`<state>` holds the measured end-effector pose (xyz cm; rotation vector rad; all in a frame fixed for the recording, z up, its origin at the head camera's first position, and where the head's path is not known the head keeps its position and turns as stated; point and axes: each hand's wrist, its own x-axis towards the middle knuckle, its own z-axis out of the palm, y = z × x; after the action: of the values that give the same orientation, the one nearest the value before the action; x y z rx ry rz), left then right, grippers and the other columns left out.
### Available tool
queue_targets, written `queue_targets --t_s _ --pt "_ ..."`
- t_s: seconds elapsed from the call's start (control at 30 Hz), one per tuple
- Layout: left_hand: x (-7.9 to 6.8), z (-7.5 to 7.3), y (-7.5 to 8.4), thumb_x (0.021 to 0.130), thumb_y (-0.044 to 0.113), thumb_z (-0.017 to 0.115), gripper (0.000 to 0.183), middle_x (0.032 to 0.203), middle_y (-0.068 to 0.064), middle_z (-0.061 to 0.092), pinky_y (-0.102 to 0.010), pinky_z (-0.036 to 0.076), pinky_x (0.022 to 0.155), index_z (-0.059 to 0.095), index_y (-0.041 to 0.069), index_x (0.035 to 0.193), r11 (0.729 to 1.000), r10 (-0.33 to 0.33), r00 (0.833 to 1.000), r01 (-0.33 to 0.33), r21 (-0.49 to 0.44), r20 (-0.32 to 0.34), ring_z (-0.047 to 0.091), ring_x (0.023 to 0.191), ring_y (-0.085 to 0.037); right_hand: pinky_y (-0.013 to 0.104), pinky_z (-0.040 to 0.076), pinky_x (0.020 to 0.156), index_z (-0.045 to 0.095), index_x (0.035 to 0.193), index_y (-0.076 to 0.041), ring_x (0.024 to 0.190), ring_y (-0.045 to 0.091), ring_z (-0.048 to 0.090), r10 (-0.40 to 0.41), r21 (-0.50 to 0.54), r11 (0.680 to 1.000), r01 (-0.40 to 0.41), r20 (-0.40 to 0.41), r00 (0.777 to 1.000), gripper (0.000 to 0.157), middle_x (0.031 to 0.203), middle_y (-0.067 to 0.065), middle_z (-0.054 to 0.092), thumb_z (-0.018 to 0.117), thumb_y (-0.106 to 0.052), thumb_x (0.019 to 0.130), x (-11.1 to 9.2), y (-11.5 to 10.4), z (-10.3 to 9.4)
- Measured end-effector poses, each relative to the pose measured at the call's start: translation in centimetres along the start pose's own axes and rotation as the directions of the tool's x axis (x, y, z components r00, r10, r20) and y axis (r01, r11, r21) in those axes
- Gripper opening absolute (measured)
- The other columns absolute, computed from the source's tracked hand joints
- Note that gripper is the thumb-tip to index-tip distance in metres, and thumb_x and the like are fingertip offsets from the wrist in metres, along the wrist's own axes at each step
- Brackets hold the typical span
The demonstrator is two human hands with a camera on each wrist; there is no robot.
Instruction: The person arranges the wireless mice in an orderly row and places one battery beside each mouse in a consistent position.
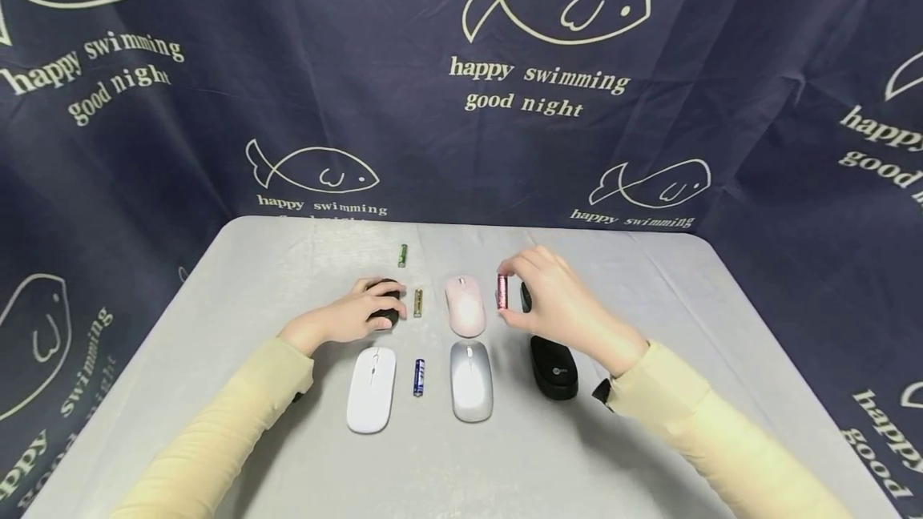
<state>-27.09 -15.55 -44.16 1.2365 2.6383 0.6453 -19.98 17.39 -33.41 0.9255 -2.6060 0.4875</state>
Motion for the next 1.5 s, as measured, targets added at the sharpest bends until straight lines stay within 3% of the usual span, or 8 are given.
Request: queue_targets --t_s 0.53,1.0,1.33,1.5 --pt "0.4 -0.2 0.2 0.089 0.015 0.062 0.02 0.143 -0.015 0.042 -0.062 0.02 0.108 0.062 0.017 0.109 1.0 -0.004 1.0 0.004 0.0 0.014 0.022 0.134 -0.051 0.039 0.044 0.089 0.063 0.099 -0.011 0.099 0.018 0.051 -0.009 0.023 1.0 0.009 0.015 1.0 0.041 0.097 0.0 0.059 0.081 -0.027 0.066 -4.2 1.5 3.2" --pt "0.4 -0.3 0.0 0.091 0.016 0.06 0.02 0.145 -0.013 0.04 -0.061 0.02 0.109 0.062 0.019 0.111 1.0 -0.021 0.999 0.021 0.001 0.032 0.02 0.135 -0.051 0.038 0.045 0.088 0.063 0.099 -0.009 0.095 0.017 0.053 -0.036 0.025 0.999 0.035 0.048 0.998 0.043 0.097 -0.001 0.061 0.082 -0.026 0.064 -6.0 2.7 6.0" --pt "0.3 -0.2 0.0 0.089 0.015 0.062 0.019 0.14 -0.017 0.045 -0.061 0.019 0.109 0.063 0.015 0.108 0.999 0.037 0.999 -0.037 0.029 -0.008 0.027 0.132 -0.052 0.037 0.046 0.086 0.063 0.098 -0.011 0.092 0.014 0.052 -0.024 0.011 1.0 0.023 0.079 0.997 0.044 0.095 -0.003 0.059 0.083 -0.028 0.063 -6.9 2.9 7.4" --pt "0.3 -0.2 0.0 0.089 0.016 0.062 0.019 0.141 -0.017 0.045 -0.061 0.019 0.109 0.063 0.016 0.108 1.0 0.025 1.0 -0.024 0.02 -0.009 0.026 0.132 -0.052 0.037 0.046 0.086 0.063 0.098 -0.011 0.092 0.014 0.053 -0.035 0.01 0.999 0.034 0.094 0.995 0.044 0.094 -0.003 0.06 0.083 -0.029 0.063 -7.1 2.9 7.9"
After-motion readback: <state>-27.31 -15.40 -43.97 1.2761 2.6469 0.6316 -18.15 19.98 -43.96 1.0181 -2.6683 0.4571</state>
